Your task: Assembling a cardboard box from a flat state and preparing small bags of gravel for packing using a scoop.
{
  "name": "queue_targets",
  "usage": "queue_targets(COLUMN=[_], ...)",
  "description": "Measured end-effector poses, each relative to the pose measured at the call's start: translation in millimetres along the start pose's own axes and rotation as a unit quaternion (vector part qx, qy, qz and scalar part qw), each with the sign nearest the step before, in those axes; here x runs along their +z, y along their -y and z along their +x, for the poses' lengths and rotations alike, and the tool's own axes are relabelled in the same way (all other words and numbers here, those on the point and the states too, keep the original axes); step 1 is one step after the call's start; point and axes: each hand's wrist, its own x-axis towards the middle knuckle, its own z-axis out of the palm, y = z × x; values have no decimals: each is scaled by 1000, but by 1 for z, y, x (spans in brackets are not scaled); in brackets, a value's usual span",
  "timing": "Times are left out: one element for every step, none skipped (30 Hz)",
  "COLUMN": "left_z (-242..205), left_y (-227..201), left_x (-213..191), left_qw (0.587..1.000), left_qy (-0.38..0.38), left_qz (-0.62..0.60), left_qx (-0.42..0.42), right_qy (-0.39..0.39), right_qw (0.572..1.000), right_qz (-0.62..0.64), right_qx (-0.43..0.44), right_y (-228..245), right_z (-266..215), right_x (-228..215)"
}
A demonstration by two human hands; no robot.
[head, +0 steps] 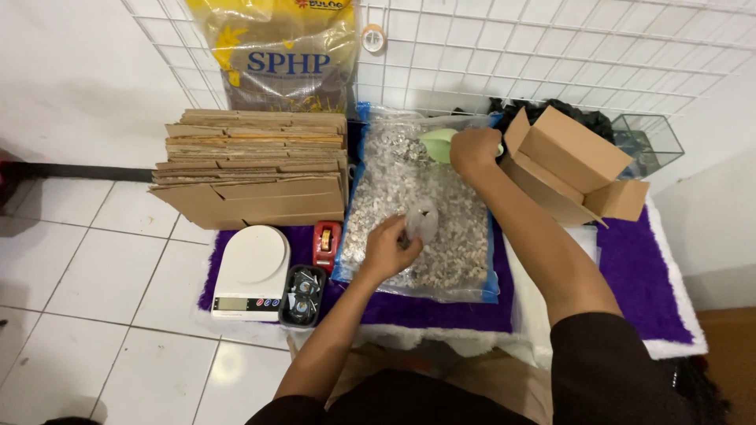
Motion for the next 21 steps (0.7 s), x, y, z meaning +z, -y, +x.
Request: queue_targets(left_z=[0, 0, 2, 2, 2, 1, -1, -4, -3, -1, -5, -8, -7, -6, -6, -3, -4, -5, -7, -8, -4], left_y=[-7, -15, -22, -20, -19, -19, -15, -11, -7, -3, 1, 5, 1, -2, -5, -3, -2, -1, -3, -6, -8], left_x=[-4, -8, -12, -14, -12, -11, -8, -6, -5, -2, 0, 2, 2, 1, 1, 2, 2, 3, 3, 3, 2], left_qw=[1000, 1000, 999, 1000, 999, 999, 999, 998, 997, 997, 996, 994, 994, 993, 991, 991, 991, 991, 992, 992, 992], left_qy=[0, -13, -19, -12, -24, -35, -30, -34, -42, -41, -51, -61, -61, -70, -80, -80, -84, -87, -85, -85, -83], left_qz=[3, -12, -25, -22, -27, -33, -34, -47, -60, -60, -73, -86, -86, -96, -105, -105, -102, -98, -95, -90, -84], left_qx=[0, 3, 11, 16, 19, 21, 30, 23, 18, 29, 17, 6, 8, 10, 11, 11, 15, 20, 20, 23, 31], right_qy=[-1, 9, 20, 22, 47, 71, 70, 80, 84, 79, 82, 85, 84, 72, 61, 61, 71, 80, 80, 106, 129], right_qw=[1000, 1000, 999, 999, 996, 993, 992, 993, 994, 994, 992, 989, 989, 990, 990, 990, 982, 971, 970, 959, 947], right_qz=[2, 20, 41, 48, 69, 90, 93, 84, 74, 76, 96, 116, 116, 119, 121, 121, 173, 224, 227, 259, 292], right_qx=[-1, -6, -6, 0, 16, 31, 40, 27, 14, 24, -2, -27, -26, -33, -42, -42, -34, -26, -27, -36, -42], right_y=[1, 2, 0, 3, 2, 0, 7, 14, 19, 15, 16, 17, 17, 18, 20, 8, -2, -12, -19, -26, -37], right_z=[-1, -1, -3, -6, -11, -17, -6, 5, 19, 19, 15, 12, 24, 36, 47, 36, 23, 9, -5, -19, -30], right_x=[-4, -8, -10, -26, -39, -53, -47, -42, -41, -48, -54, -60, -42, -24, -4, -18, -29, -41, -55, -69, -86])
